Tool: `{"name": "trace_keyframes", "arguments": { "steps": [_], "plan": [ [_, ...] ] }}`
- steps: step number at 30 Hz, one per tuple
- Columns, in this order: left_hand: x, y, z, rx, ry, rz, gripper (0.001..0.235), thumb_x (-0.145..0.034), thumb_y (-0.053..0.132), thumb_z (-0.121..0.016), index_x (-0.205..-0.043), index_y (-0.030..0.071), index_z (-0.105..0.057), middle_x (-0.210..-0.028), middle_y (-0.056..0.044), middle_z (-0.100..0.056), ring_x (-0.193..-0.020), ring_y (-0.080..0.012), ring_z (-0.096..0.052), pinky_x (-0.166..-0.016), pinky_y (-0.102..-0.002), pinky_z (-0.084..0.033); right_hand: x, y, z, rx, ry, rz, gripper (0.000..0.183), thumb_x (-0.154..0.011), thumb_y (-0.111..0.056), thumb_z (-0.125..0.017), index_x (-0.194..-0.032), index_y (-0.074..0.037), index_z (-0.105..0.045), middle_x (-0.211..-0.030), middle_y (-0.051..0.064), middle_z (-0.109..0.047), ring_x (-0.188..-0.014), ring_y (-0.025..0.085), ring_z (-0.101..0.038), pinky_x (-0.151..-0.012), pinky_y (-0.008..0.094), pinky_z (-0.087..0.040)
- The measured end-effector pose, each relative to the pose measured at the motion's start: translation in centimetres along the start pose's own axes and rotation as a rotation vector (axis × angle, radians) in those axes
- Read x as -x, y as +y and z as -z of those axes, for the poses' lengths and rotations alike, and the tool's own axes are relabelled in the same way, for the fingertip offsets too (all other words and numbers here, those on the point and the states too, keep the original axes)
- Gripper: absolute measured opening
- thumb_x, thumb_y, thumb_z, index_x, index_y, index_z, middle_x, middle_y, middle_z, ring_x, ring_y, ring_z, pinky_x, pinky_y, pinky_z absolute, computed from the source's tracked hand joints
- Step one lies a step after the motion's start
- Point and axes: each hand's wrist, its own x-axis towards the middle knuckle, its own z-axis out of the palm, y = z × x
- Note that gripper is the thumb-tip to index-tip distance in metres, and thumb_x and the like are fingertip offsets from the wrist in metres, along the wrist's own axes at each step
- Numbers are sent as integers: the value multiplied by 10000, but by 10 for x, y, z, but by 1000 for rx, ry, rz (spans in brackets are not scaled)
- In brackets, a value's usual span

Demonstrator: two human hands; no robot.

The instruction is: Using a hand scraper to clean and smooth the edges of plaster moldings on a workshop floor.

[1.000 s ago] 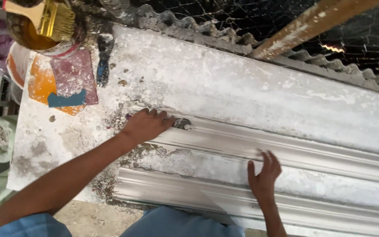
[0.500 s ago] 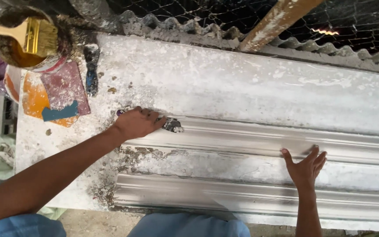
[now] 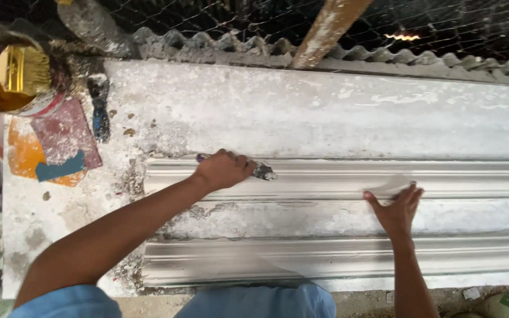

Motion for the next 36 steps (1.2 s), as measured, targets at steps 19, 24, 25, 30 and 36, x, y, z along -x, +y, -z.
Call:
{"name": "trace_keyframes", "arguments": {
  "steps": [19,24,25,30,36],
  "plan": [
    [-147,51,52,-67,-177,-134,425,-1002,64,-525,-1428,56,-524,-1138,-152,-684,-930,-314,-735,-742,-510,-595,-4,9,-4,-62,-4,10,1400,-670,-750,-780,-1630,-52,-37,-1653,343,-6,-1557,483,-88,-1274,571,-110],
    [-147,54,86,25,-248,-30,419,-1018,81,-455,-1421,158,-541,-1218,-138,-680,-1004,-346,-741,-862,-558,-581,-11,27,-1,-70,-48,42,1303,-735,-767,-722,-1639,-114,-47,-1659,316,-6,-1554,478,-96,-1253,637,-106],
    [-152,55,90,24,-255,-20,419,-1018,81,-455,-1421,158,-541,-1218,-138,-680,-1004,-346,-741,-862,-558,-581,-17,38,-8,-74,-57,51,1303,-735,-767,-722,-1639,-114,-47,-1659,316,-6,-1554,478,-96,-1253,637,-106],
    [-169,71,98,-221,-391,108,433,-973,51,-513,-1349,250,-593,-1142,-94,-716,-930,-319,-750,-819,-511,-588,-28,75,-9,-90,-113,202,1128,-865,-748,-585,-1651,-134,-59,-1671,310,6,-1545,505,-126,-1191,725,-154],
    [-156,90,141,-262,-458,176,482,-1007,78,-488,-1446,277,-513,-1291,-69,-647,-966,-305,-728,-830,-481,-587,-62,122,11,-86,-59,326,1023,-886,-736,-570,-1623,-108,-238,-1654,307,-144,-1523,509,-192,-1150,738,-233]
  ]
}}
